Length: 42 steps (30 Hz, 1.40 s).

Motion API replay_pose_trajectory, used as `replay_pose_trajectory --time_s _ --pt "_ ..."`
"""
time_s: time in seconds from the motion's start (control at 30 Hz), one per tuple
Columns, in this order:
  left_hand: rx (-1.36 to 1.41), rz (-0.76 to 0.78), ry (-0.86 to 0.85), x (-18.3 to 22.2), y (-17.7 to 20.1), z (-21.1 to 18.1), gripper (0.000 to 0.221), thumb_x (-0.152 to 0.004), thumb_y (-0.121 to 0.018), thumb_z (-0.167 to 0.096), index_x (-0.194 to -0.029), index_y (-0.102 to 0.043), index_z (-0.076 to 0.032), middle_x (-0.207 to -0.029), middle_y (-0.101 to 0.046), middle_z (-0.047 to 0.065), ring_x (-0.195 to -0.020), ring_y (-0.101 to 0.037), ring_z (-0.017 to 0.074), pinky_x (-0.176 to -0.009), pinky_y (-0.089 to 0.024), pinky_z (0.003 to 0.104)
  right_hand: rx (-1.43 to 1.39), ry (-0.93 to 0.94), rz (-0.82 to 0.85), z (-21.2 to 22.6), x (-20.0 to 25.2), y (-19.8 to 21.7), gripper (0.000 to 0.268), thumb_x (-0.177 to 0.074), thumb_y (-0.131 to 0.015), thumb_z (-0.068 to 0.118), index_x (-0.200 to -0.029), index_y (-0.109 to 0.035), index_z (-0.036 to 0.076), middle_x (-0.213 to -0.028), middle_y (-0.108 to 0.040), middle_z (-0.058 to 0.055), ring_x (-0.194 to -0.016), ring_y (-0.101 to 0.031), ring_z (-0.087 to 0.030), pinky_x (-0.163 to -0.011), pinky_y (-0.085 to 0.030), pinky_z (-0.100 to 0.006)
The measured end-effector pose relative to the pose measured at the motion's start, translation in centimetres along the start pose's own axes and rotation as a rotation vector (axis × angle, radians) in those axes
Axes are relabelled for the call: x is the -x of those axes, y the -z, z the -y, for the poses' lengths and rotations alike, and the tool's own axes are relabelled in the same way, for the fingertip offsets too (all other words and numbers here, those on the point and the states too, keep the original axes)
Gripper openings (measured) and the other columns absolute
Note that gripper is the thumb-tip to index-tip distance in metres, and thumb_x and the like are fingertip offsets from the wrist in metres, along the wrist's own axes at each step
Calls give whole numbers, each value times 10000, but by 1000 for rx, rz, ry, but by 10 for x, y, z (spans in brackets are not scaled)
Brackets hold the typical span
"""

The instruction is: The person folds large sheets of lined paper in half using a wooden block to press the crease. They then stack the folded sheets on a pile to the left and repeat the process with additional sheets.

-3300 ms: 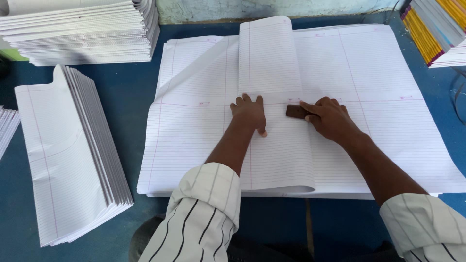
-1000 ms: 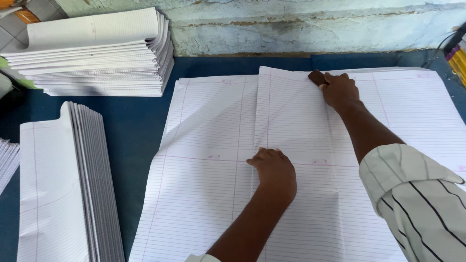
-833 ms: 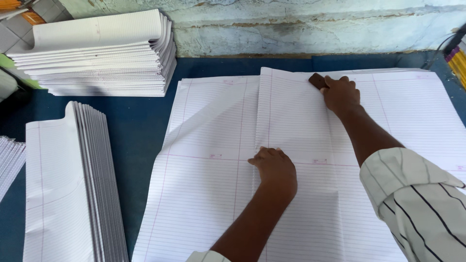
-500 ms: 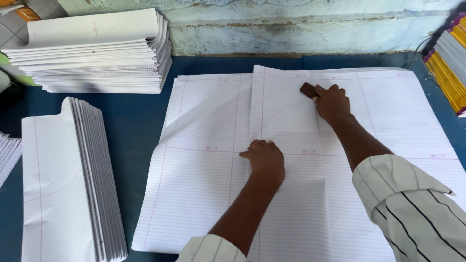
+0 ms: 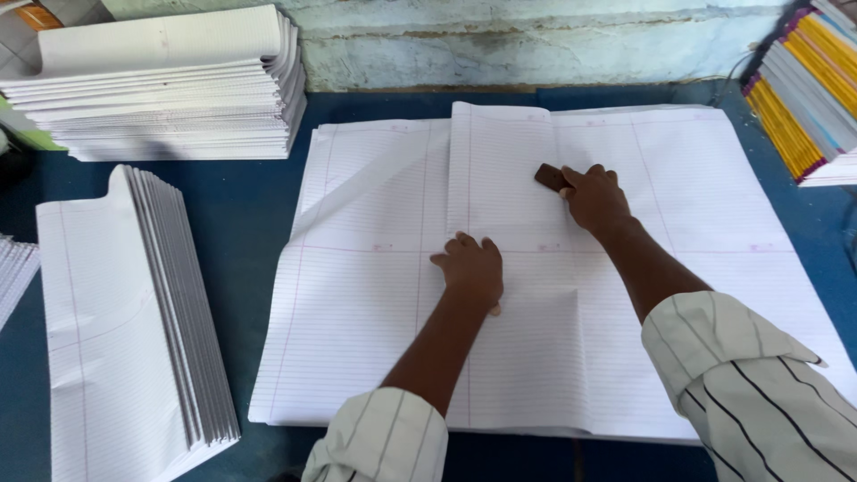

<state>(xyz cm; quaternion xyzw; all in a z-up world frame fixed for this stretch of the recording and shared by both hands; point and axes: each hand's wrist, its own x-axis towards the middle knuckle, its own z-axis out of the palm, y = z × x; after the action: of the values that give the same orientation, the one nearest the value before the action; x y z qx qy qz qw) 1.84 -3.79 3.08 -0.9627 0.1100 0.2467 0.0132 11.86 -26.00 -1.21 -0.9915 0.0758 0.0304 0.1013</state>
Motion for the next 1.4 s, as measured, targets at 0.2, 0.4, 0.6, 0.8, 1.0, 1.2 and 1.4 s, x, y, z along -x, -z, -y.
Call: replay_pose_trajectory --time_s 0.2,0.4,0.6,0.8,1.0,1.2,1.4 --pt "10 -3 19 1 -2 1 1191 -691 -970 -401 -1600 -272 -76 -1654 -205 280 -1481 -304 448 -1165 -296 663 5 9 21 2 35 4 508 -1048 -519 378 -1543 -462 274 -1312 -543 -169 -1259 -516 -340 -1024 -518 -478" --pt "89 -39 49 5 -13 8 1127 -721 -931 -442 -1595 -274 -171 -1679 -180 161 -1533 -203 363 -1161 -257 712 -32 5 44 4 66 8 506 -1045 -529 367 -1538 -457 282 -1327 -530 -142 -1274 -499 -317 -1048 -503 -465" --pt "132 -68 68 10 -23 14 1075 -743 -901 -486 -1585 -298 -200 -1686 -181 110 -1548 -184 310 -1168 -256 700 -87 -14 64 6 94 15 495 -1041 -528 352 -1529 -466 295 -1347 -523 -105 -1303 -476 -282 -1080 -483 -451" --pt "163 -86 97 15 -30 14 1007 -782 -862 -504 -1575 -335 -177 -1681 -208 130 -1539 -225 317 -1174 -257 702 -100 -24 82 6 120 16 480 -1047 -512 353 -1522 -462 303 -1363 -515 -79 -1318 -465 -256 -1092 -461 -461" --pt "220 -94 134 22 -33 15 975 -803 -845 -502 -1565 -337 -168 -1679 -190 131 -1527 -236 306 -1154 -270 697 -111 -1 77 3 138 14 479 -1045 -517 350 -1519 -470 297 -1348 -522 -94 -1303 -480 -264 -1084 -479 -449" --pt "209 -150 166 30 -40 13 915 -834 -805 -525 -1546 -386 -130 -1656 -257 133 -1480 -324 321 -1141 -284 698 -103 19 84 0 154 11 483 -1042 -522 354 -1518 -472 282 -1336 -527 -105 -1285 -491 -272 -1075 -487 -448" --pt "186 -202 193 40 -42 13 770 -833 -791 -566 -1403 -540 -113 -1455 -469 129 -1358 -441 307 -1043 -421 599 -138 53 65 -4 176 9 476 -1032 -542 335 -1502 -503 267 -1334 -534 -113 -1274 -493 -280 -1084 -468 -454"
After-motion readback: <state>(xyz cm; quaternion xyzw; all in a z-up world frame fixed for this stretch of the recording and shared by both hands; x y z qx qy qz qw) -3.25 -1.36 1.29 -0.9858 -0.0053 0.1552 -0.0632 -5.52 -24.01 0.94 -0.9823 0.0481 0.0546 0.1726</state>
